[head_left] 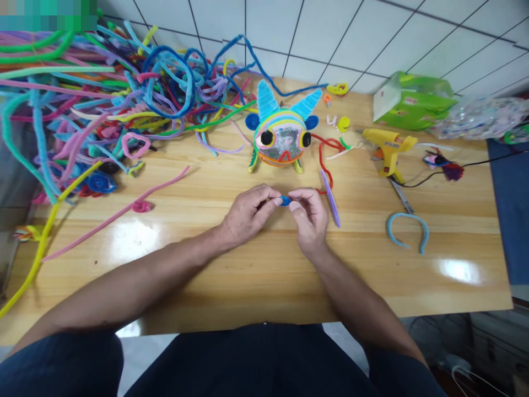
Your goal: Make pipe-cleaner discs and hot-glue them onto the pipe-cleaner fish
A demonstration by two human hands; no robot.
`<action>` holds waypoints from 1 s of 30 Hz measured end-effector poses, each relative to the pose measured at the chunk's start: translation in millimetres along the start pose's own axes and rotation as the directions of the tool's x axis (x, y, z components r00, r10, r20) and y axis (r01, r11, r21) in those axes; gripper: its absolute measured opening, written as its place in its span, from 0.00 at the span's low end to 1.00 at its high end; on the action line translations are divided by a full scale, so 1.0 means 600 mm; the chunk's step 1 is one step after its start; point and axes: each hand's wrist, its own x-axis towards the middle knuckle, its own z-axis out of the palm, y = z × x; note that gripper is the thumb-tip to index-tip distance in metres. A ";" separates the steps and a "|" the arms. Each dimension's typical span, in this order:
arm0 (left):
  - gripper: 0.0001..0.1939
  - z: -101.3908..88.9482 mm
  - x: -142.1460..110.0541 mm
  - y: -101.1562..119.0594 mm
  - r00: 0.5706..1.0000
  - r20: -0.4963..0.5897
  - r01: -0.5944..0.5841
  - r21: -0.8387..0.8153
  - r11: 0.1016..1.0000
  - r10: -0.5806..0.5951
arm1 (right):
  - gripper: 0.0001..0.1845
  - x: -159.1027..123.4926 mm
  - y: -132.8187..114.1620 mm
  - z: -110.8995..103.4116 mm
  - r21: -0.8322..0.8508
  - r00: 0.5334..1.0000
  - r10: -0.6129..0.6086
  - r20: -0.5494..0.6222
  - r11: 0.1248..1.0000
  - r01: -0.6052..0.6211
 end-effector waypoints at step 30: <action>0.11 0.001 0.001 0.002 0.994 -0.015 0.105 -0.103 0.989 -0.107 | 0.11 -0.004 0.005 0.002 -0.034 0.998 -0.030 -0.053 0.999 0.028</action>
